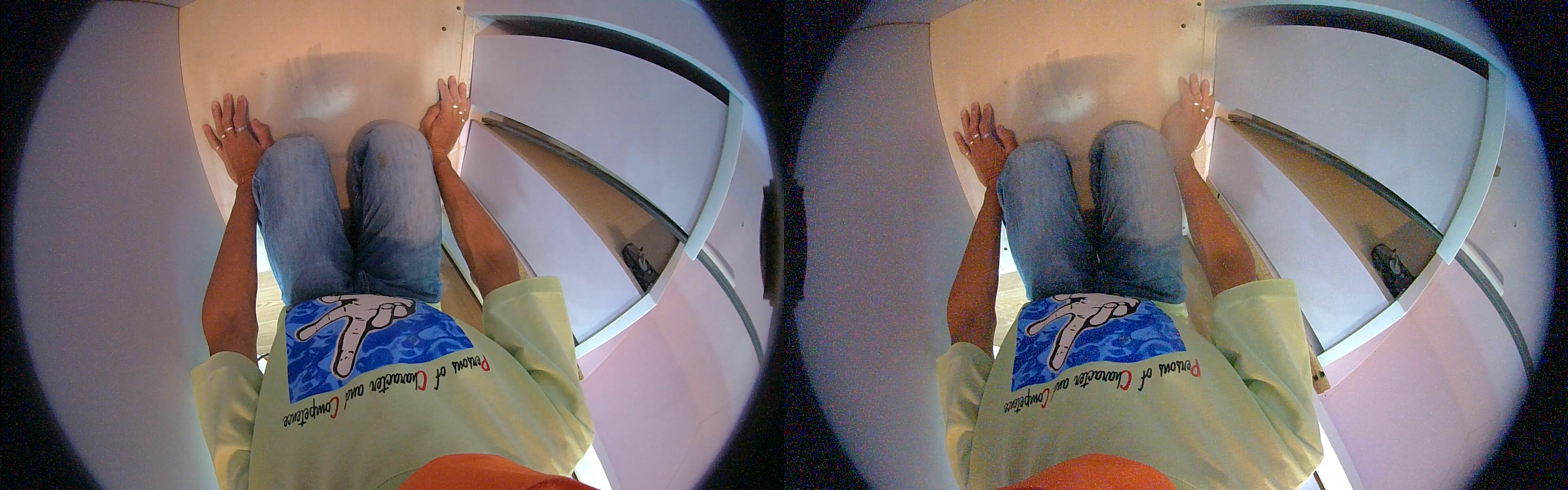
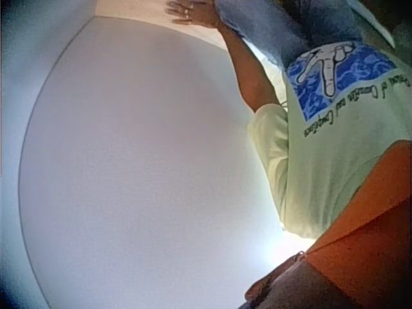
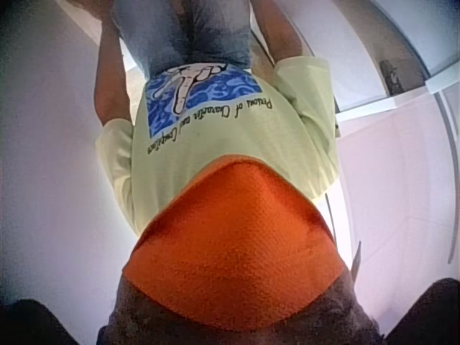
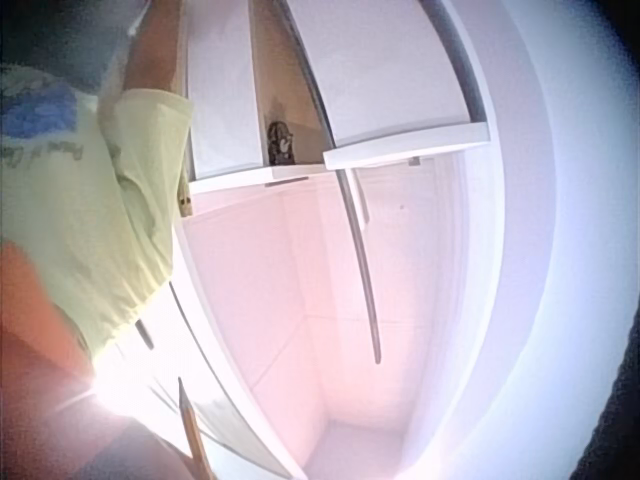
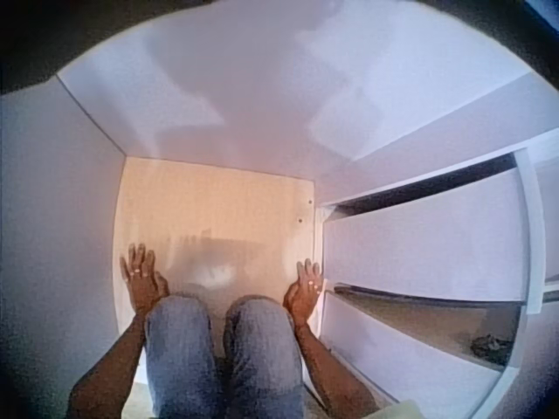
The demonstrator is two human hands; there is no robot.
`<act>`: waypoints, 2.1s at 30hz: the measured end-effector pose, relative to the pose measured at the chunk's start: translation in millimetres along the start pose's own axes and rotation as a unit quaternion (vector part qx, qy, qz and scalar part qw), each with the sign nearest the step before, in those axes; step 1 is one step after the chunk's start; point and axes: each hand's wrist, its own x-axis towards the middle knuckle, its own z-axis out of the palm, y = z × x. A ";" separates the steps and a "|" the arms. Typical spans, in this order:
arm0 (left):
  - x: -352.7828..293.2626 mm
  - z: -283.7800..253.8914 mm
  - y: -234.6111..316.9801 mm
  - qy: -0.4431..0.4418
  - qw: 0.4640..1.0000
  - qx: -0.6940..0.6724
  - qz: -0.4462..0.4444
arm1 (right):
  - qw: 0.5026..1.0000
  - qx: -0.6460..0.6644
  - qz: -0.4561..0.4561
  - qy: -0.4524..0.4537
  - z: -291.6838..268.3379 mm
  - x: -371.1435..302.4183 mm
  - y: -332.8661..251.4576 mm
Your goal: The person assembles a cabinet by handling and positioning wooden panels and a dark rectangular insert. They place panels into the cabinet frame, adjust their alignment, and fit the dark insert into a designated slot.
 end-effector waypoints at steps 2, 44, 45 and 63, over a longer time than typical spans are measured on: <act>-0.1 -0.4 0.2 0.003 1.000 -0.005 0.002 | 1.000 0.003 0.001 0.002 0.0 0.0 0.0; 1.9 3.8 -3.9 0.003 1.000 0.005 0.010 | 1.000 0.007 0.001 0.016 2.3 -0.4 -0.6; 2.0 3.7 -3.7 0.003 1.000 0.001 0.009 | 1.000 0.015 0.000 0.019 2.5 -0.4 -0.3; 2.8 3.3 -2.5 0.005 1.000 -0.004 0.008 | 0.999 0.028 0.000 0.020 2.7 -0.6 0.3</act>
